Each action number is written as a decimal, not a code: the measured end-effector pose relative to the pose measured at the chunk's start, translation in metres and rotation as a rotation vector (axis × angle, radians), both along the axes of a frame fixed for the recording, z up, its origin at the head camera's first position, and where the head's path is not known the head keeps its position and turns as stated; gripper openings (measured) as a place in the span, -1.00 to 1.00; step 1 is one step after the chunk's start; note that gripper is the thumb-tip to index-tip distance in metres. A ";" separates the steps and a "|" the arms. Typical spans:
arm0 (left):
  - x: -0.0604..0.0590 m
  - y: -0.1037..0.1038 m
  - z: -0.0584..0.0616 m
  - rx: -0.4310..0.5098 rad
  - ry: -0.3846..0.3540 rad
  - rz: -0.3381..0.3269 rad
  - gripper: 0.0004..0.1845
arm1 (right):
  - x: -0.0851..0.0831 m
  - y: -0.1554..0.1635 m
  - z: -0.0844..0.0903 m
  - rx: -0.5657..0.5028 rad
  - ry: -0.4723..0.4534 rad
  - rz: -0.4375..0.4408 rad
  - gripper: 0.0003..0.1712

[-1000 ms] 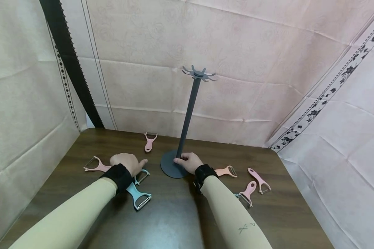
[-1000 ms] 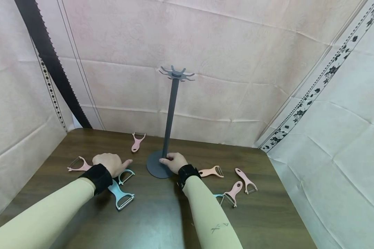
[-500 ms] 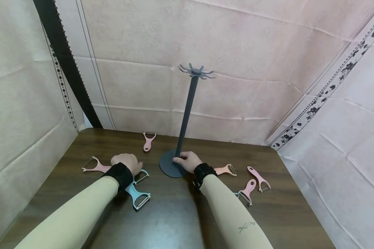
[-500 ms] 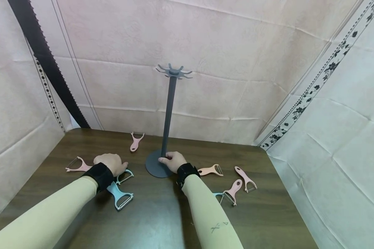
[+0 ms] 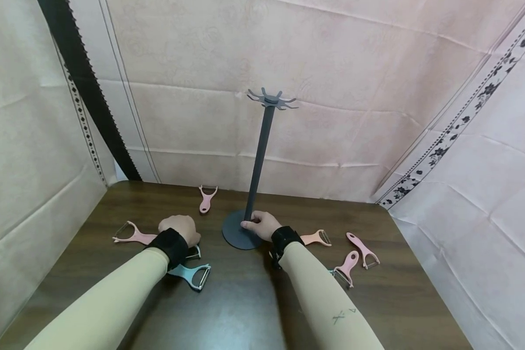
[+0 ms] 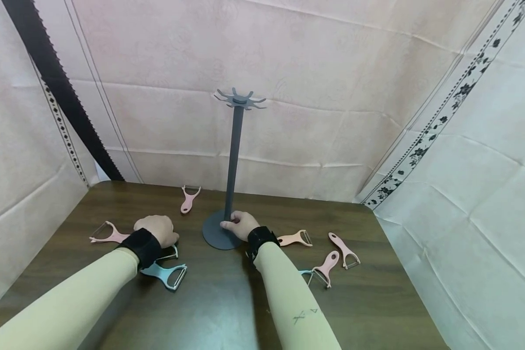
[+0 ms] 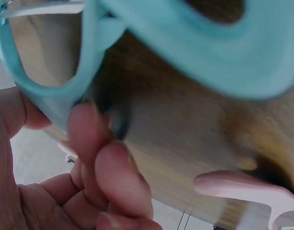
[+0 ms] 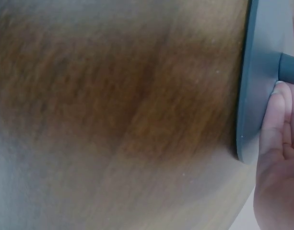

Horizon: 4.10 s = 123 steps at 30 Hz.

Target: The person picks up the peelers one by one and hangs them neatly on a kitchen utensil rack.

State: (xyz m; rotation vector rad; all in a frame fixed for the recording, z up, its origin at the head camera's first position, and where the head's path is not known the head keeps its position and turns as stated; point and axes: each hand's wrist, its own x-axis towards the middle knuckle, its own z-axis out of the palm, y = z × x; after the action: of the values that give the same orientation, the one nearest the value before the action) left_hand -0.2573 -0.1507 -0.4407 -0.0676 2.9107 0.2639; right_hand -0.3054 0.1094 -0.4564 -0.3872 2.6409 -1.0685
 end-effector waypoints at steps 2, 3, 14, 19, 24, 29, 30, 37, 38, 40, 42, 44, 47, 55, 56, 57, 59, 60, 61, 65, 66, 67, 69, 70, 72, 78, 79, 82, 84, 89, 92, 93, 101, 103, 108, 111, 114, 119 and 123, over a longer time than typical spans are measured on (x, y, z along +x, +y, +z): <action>-0.001 -0.001 0.001 -0.002 -0.004 0.003 -0.73 | 0.001 0.000 0.001 -0.008 -0.001 0.009 -0.67; -0.001 -0.002 0.002 -0.001 -0.008 0.005 -0.74 | 0.001 0.000 0.001 -0.009 -0.005 0.009 -0.67; -0.003 -0.011 0.013 -0.023 -0.005 -0.006 -0.80 | -0.001 0.001 0.000 -0.021 -0.023 -0.007 -0.67; -0.001 -0.013 0.022 -0.042 0.027 0.001 -0.79 | -0.003 0.003 -0.001 -0.011 -0.031 -0.008 -0.69; 0.001 -0.014 0.038 -0.018 0.107 -0.028 -0.78 | -0.004 0.003 -0.001 -0.004 -0.030 -0.011 -0.69; 0.002 -0.022 0.058 0.050 0.287 -0.079 -0.76 | -0.002 0.001 -0.001 -0.006 -0.023 -0.005 -0.68; 0.002 -0.024 0.062 0.075 0.327 -0.085 -0.75 | -0.001 0.000 -0.001 -0.005 -0.020 -0.003 -0.68; 0.003 -0.029 0.098 0.325 0.551 -0.060 -0.75 | 0.001 0.000 0.002 0.001 -0.030 0.004 -0.69; 0.003 -0.027 0.104 0.369 0.573 -0.062 -0.75 | 0.001 0.000 0.002 0.000 -0.030 0.005 -0.69; 0.003 -0.020 0.118 0.461 0.605 -0.078 -0.74 | 0.002 0.000 0.003 -0.001 -0.027 0.003 -0.69; 0.003 -0.010 0.131 0.551 0.627 -0.105 -0.73 | 0.002 0.000 0.003 -0.006 -0.027 -0.001 -0.69; 0.005 0.000 0.144 0.627 0.646 -0.136 -0.72 | 0.003 0.000 0.004 -0.010 -0.032 -0.001 -0.69; 0.008 0.016 0.162 0.711 0.669 -0.191 -0.70 | 0.003 -0.001 0.004 -0.015 -0.047 0.010 -0.69; 0.008 0.045 0.197 0.849 0.652 -0.314 -0.71 | -0.003 0.001 0.001 -0.002 -0.061 0.003 -0.67; 0.008 0.047 0.201 0.859 0.650 -0.321 -0.71 | -0.003 0.001 0.001 -0.003 -0.064 0.001 -0.67; 0.008 0.048 0.205 0.871 0.645 -0.327 -0.72 | -0.004 0.000 0.000 -0.004 -0.067 0.001 -0.67; 0.008 0.052 0.211 0.894 0.634 -0.337 -0.73 | -0.003 0.000 0.000 -0.012 -0.068 0.004 -0.67; 0.008 0.053 0.213 0.901 0.631 -0.342 -0.74 | -0.003 0.000 0.000 -0.014 -0.069 0.004 -0.67; 0.008 0.055 0.216 0.907 0.626 -0.346 -0.74 | -0.002 0.000 0.001 -0.015 -0.068 0.004 -0.67; 0.007 0.059 0.221 0.900 0.617 -0.362 -0.74 | 0.000 -0.001 0.001 -0.023 -0.069 -0.003 -0.67; 0.007 0.060 0.222 0.897 0.617 -0.364 -0.74 | -0.001 -0.002 0.000 -0.025 -0.069 -0.006 -0.67; 0.006 0.060 0.222 0.898 0.617 -0.365 -0.74 | -0.001 -0.002 -0.001 -0.027 -0.069 -0.009 -0.67; 0.006 0.061 0.224 0.903 0.616 -0.365 -0.74 | -0.004 -0.003 -0.003 -0.027 -0.068 -0.015 -0.67; 0.005 0.062 0.224 0.904 0.621 -0.367 -0.74 | -0.006 -0.002 -0.006 -0.021 -0.066 -0.017 -0.66; 0.004 0.063 0.226 0.901 0.628 -0.368 -0.73 | -0.010 -0.001 -0.010 -0.009 -0.060 -0.016 -0.67; 0.005 0.065 0.228 0.902 0.636 -0.368 -0.74 | -0.016 0.002 -0.016 0.005 -0.045 -0.004 -0.66; 0.005 0.065 0.228 0.902 0.634 -0.366 -0.74 | -0.015 0.002 -0.014 0.003 -0.047 -0.003 -0.66; 0.005 0.066 0.226 0.905 0.630 -0.363 -0.73 | -0.012 0.002 -0.010 0.005 -0.049 -0.006 -0.66; 0.005 0.067 0.225 0.910 0.626 -0.365 -0.73 | -0.012 0.002 -0.009 0.000 -0.051 -0.006 -0.67; 0.003 0.066 0.222 0.914 0.607 -0.380 -0.73 | -0.014 0.002 -0.014 0.001 -0.053 0.002 -0.68; 0.002 0.065 0.219 0.918 0.590 -0.395 -0.73 | -0.015 0.002 -0.016 0.011 -0.059 -0.005 -0.68; 0.001 0.064 0.218 0.919 0.582 -0.398 -0.73 | -0.015 0.001 -0.016 0.011 -0.060 -0.007 -0.68; -0.004 0.060 0.210 0.883 0.559 -0.397 -0.72 | -0.010 0.000 -0.012 0.009 -0.051 -0.015 -0.68; -0.004 0.058 0.207 0.880 0.554 -0.394 -0.72 | -0.011 0.000 -0.013 0.004 -0.046 -0.009 -0.68; -0.005 0.052 0.202 0.900 0.544 -0.384 -0.73 | -0.012 0.001 -0.015 -0.003 -0.044 -0.004 -0.68; -0.005 0.049 0.198 0.878 0.541 -0.381 -0.71 | -0.012 0.000 -0.014 0.002 -0.046 -0.013 -0.68; -0.005 0.045 0.192 0.837 0.536 -0.380 -0.69 | -0.011 -0.001 -0.014 0.009 -0.043 -0.016 -0.68; -0.002 0.035 0.180 0.733 0.509 -0.400 -0.65 | -0.010 -0.002 -0.014 0.014 -0.044 -0.008 -0.68; 0.001 0.027 0.166 0.624 0.469 -0.444 -0.68 | -0.009 -0.001 -0.011 0.016 -0.043 -0.013 -0.67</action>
State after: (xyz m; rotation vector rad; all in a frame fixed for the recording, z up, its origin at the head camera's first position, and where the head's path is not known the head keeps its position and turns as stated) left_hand -0.2563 -0.1239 -0.2749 0.8221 3.0029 1.2139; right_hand -0.3142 0.1084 -0.4677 -0.3402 2.6162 -1.0479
